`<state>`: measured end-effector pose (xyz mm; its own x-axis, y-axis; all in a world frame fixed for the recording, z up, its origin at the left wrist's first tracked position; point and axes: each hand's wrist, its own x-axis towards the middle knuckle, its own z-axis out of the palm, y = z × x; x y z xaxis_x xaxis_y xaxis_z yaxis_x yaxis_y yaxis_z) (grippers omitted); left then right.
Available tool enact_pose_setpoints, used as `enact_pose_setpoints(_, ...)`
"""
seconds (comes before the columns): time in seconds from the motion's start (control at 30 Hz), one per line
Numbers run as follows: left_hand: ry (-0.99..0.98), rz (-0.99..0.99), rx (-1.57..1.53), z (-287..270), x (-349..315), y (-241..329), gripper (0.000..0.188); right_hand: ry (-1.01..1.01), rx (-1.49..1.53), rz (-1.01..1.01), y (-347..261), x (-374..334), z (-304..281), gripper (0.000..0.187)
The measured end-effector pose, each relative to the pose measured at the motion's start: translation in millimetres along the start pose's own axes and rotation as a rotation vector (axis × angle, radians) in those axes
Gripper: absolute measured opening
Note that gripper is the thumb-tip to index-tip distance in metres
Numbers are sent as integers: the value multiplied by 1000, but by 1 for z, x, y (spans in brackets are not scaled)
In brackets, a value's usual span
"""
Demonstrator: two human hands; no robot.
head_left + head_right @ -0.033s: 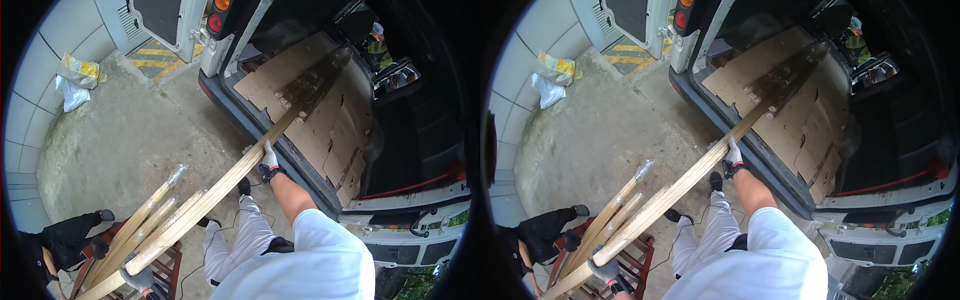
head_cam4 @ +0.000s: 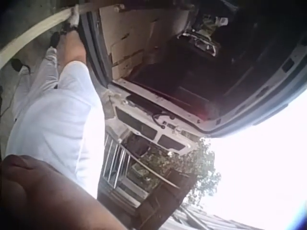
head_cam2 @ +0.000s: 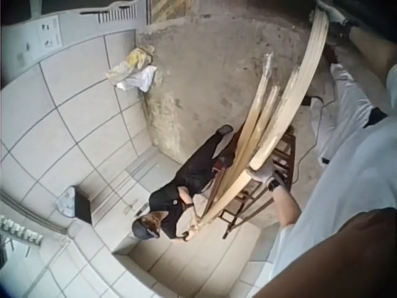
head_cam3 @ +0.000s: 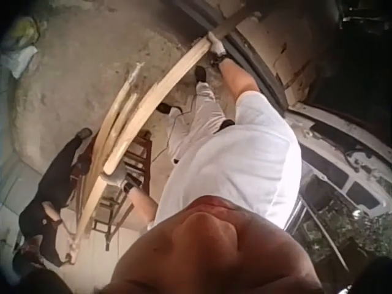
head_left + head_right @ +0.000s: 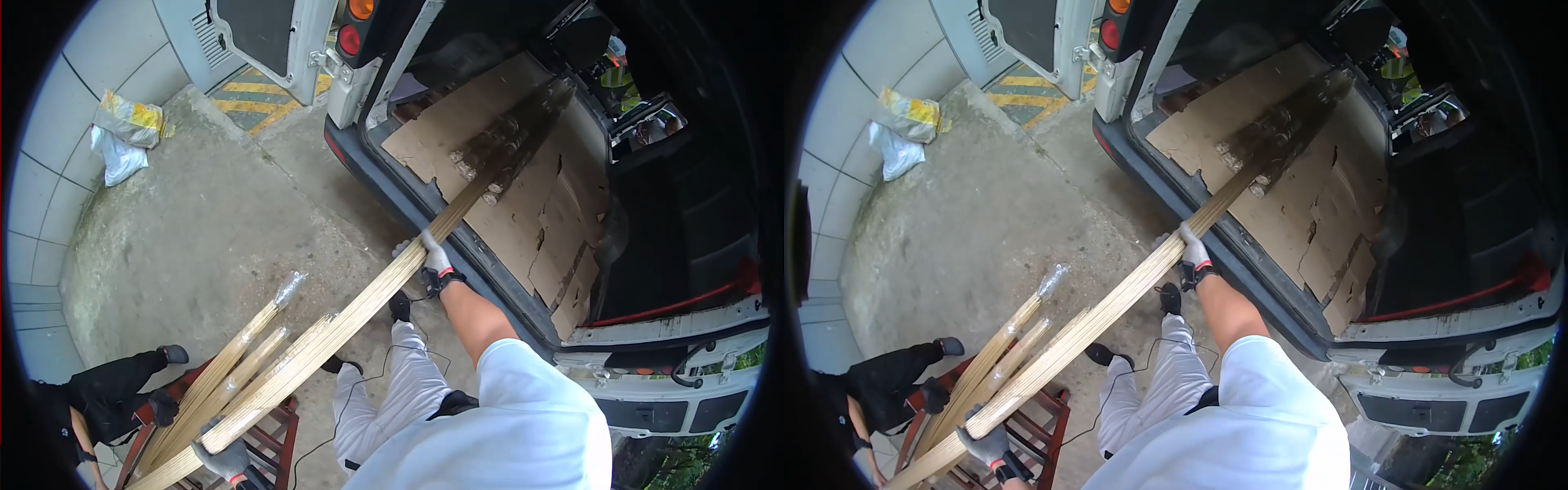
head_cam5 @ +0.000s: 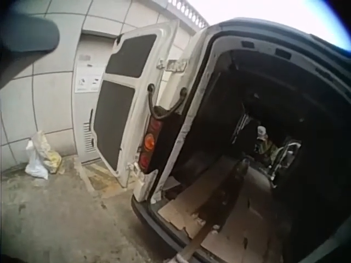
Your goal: Unloading long planks from the back of a van and placing them onto a metal rack.
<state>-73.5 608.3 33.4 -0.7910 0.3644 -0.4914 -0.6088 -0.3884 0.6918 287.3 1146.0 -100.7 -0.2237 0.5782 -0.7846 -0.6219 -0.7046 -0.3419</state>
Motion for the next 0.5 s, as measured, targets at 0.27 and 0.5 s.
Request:
enact_pose_setpoints(0.27, -97, -115, -220, 75, -3, -125, 91, -26, -127, 81, 89, -23, 15, 18)
enact_pose_setpoints(0.5, 10, -132, -233, 69, 15, -197, 44, -304, 1, 576, 214, -102, 0, 39)
